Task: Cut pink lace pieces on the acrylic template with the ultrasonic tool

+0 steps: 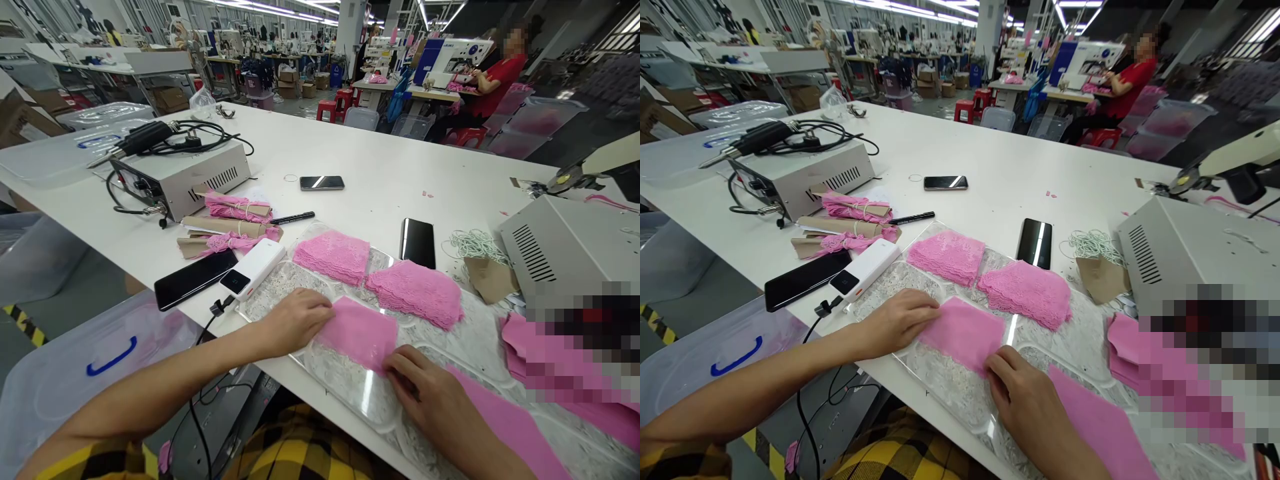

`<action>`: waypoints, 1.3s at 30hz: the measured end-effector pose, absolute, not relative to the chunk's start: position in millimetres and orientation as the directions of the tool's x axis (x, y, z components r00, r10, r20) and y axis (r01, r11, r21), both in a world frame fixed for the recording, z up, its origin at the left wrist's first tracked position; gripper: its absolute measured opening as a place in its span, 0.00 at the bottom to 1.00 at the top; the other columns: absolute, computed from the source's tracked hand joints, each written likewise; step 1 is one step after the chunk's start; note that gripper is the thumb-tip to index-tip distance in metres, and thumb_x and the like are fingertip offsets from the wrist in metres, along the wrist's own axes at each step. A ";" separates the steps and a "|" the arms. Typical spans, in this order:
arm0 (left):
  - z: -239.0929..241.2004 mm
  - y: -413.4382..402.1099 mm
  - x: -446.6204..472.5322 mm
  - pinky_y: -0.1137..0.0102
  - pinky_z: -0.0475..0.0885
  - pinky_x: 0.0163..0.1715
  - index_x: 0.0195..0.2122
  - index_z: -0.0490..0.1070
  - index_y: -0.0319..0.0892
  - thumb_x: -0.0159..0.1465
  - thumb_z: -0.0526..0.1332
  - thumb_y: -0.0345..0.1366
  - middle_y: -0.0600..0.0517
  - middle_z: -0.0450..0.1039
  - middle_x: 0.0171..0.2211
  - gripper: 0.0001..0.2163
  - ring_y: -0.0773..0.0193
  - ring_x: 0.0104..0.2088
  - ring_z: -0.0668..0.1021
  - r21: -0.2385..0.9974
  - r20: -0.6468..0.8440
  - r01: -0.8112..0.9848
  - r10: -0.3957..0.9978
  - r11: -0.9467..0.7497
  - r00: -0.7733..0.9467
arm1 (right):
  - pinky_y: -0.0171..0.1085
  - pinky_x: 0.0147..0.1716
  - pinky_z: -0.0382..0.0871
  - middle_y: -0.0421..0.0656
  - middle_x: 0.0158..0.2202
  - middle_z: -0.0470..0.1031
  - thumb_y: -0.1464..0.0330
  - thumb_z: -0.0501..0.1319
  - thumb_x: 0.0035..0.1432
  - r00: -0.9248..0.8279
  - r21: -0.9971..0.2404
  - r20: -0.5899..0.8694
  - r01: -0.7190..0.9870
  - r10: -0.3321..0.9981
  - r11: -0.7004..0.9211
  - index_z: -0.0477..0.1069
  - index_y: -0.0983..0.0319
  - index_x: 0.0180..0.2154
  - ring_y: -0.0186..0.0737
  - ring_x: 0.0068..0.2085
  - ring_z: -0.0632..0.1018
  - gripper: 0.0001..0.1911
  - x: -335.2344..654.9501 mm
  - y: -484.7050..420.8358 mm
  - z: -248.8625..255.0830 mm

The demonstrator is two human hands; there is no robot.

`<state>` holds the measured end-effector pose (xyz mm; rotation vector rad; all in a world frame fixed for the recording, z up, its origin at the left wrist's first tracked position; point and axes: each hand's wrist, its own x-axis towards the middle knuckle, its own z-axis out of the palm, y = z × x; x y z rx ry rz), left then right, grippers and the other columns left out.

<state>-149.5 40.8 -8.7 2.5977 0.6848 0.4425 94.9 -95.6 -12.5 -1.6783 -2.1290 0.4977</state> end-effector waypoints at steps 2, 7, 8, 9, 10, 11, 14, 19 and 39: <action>-7.3 50.3 -134.4 0.63 0.69 0.48 0.41 0.78 0.40 0.70 0.52 0.33 0.44 0.76 0.42 0.13 0.57 0.44 0.76 0.485 0.192 0.436 0.579 -0.758 0.793 | 0.33 0.24 0.68 0.42 0.34 0.75 0.71 0.51 0.63 -0.221 -0.484 0.085 0.843 0.972 0.234 0.71 0.57 0.34 0.33 0.26 0.76 0.11 94.9 -95.5 -13.1; -12.7 65.4 -103.5 0.65 0.69 0.42 0.34 0.76 0.38 0.63 0.61 0.31 0.46 0.74 0.38 0.04 0.57 0.40 0.75 0.489 0.195 0.443 0.589 -0.751 0.784 | 0.33 0.25 0.70 0.42 0.34 0.75 0.71 0.51 0.63 -0.240 -0.454 0.068 0.857 0.968 0.244 0.70 0.57 0.35 0.34 0.27 0.76 0.10 96.1 -96.5 -16.1; -15.2 65.9 -100.5 0.66 0.68 0.41 0.31 0.75 0.38 0.62 0.62 0.29 0.46 0.73 0.36 0.03 0.58 0.39 0.75 0.488 0.194 0.438 0.583 -0.755 0.789 | 0.32 0.25 0.70 0.42 0.35 0.75 0.71 0.51 0.64 -0.240 -0.458 0.057 0.856 0.969 0.239 0.70 0.57 0.35 0.33 0.27 0.76 0.10 96.5 -97.0 -16.6; -17.9 65.6 -98.8 0.66 0.68 0.41 0.29 0.74 0.38 0.61 0.62 0.28 0.47 0.73 0.35 0.04 0.59 0.38 0.74 0.485 0.194 0.435 0.578 -0.759 0.792 | 0.32 0.24 0.69 0.42 0.35 0.75 0.70 0.51 0.64 -0.239 -0.465 0.050 0.854 0.970 0.235 0.70 0.57 0.36 0.33 0.27 0.76 0.10 96.9 -97.5 -17.0; -20.4 64.9 -98.1 0.67 0.68 0.41 0.27 0.72 0.38 0.61 0.61 0.27 0.48 0.72 0.34 0.05 0.60 0.37 0.74 0.480 0.197 0.435 0.577 -0.762 0.793 | 0.31 0.24 0.69 0.42 0.35 0.75 0.70 0.52 0.64 -0.239 -0.474 0.049 0.849 0.970 0.233 0.70 0.57 0.36 0.33 0.27 0.76 0.10 97.2 -97.9 -17.1; -22.7 63.9 -98.4 0.66 0.67 0.41 0.27 0.71 0.39 0.61 0.60 0.26 0.48 0.72 0.34 0.06 0.60 0.37 0.74 0.473 0.202 0.441 0.581 -0.763 0.789 | 0.31 0.23 0.69 0.42 0.35 0.75 0.70 0.52 0.64 -0.238 -0.484 0.053 0.843 0.970 0.233 0.71 0.57 0.36 0.32 0.27 0.76 0.09 97.3 -98.1 -17.0; -25.9 59.8 -103.2 0.62 0.67 0.43 0.31 0.70 0.38 0.62 0.56 0.25 0.46 0.72 0.36 0.06 0.58 0.39 0.73 0.444 0.230 0.482 0.616 -0.756 0.754 | 0.30 0.22 0.68 0.42 0.35 0.75 0.70 0.52 0.64 -0.227 -0.500 0.082 0.833 0.970 0.237 0.71 0.57 0.36 0.32 0.26 0.76 0.09 96.6 -98.0 -15.1; -21.1 52.8 -115.6 0.53 0.60 0.57 0.41 0.73 0.40 0.64 0.57 0.29 0.41 0.70 0.55 0.07 0.50 0.55 0.70 0.385 0.265 0.419 0.534 -0.822 0.803 | 0.32 0.22 0.69 0.43 0.35 0.75 0.70 0.51 0.64 -0.230 -0.483 0.082 0.842 0.970 0.241 0.71 0.57 0.35 0.34 0.27 0.76 0.11 94.0 -97.0 -10.6; -26.7 48.3 -119.5 0.43 0.40 0.66 0.66 0.57 0.50 0.70 0.53 0.48 0.45 0.50 0.69 0.25 0.44 0.69 0.51 0.342 0.012 0.292 0.315 -0.893 0.949 | 0.34 0.27 0.74 0.46 0.39 0.77 0.71 0.49 0.65 -0.122 -0.465 0.121 0.870 0.985 0.165 0.74 0.60 0.45 0.35 0.30 0.79 0.16 107.8 -118.2 -9.5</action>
